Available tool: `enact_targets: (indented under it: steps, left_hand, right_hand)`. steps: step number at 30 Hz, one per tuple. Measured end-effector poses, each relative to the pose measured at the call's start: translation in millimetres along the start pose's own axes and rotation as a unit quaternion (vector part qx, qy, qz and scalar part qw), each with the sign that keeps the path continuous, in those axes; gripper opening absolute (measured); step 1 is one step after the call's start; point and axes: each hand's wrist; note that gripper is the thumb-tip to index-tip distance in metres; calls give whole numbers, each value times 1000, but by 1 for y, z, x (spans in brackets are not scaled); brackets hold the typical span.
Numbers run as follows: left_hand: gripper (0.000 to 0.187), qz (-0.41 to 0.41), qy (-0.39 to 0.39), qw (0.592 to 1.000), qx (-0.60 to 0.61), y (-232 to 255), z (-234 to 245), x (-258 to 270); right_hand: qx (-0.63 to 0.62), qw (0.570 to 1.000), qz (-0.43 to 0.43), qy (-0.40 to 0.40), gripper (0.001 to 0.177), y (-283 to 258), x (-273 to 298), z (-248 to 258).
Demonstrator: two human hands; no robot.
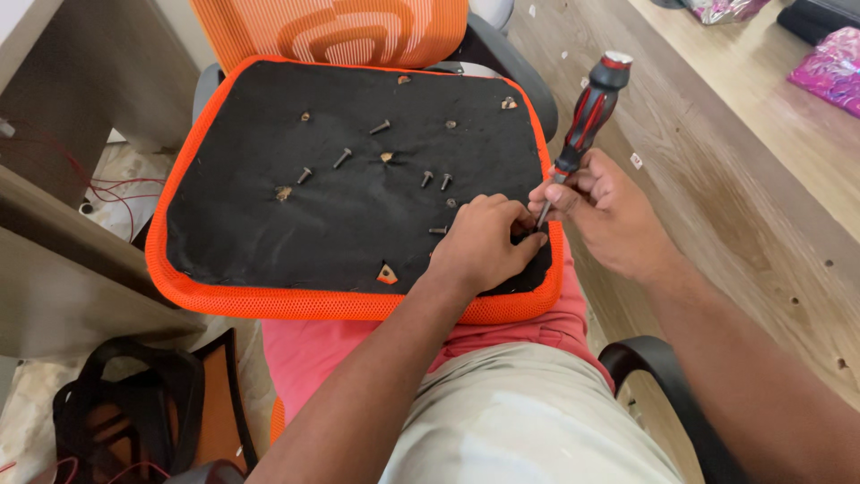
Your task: The person uses a screwdriver to tighten screws into the underside of an orange chair seat. The person holds the seat steady with one hand while turning the screwdriver with the other to secure the screws.
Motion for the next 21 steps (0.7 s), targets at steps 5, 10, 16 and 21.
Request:
enact_targets:
  steps: [5,10,16,21]
  left_hand:
    - [23,-3,-10,1000,-1,3,3,1]
    - [22,-10,-13,1000,-2,6,4,1]
    - [22,-7,-12,1000,2,6,4,3]
    - [22,-5,-17,1000,-22,6,2,0]
  right_hand:
    - [-35,999,11,-25,19,0,4,-3]
    - [-30,999,-11,-37,28,-3,9,0]
    - [-1,1000,-13,-21,21,-3,9,-2]
    - [-40,999,4,-7,18,3,8,-2]
Point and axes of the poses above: each hand's wrist, its own x-axis away from the middle knuckle, its own z-axis out of the back of the hand, y = z × x, and after that the axes turned 8 degrees about x, right-handed
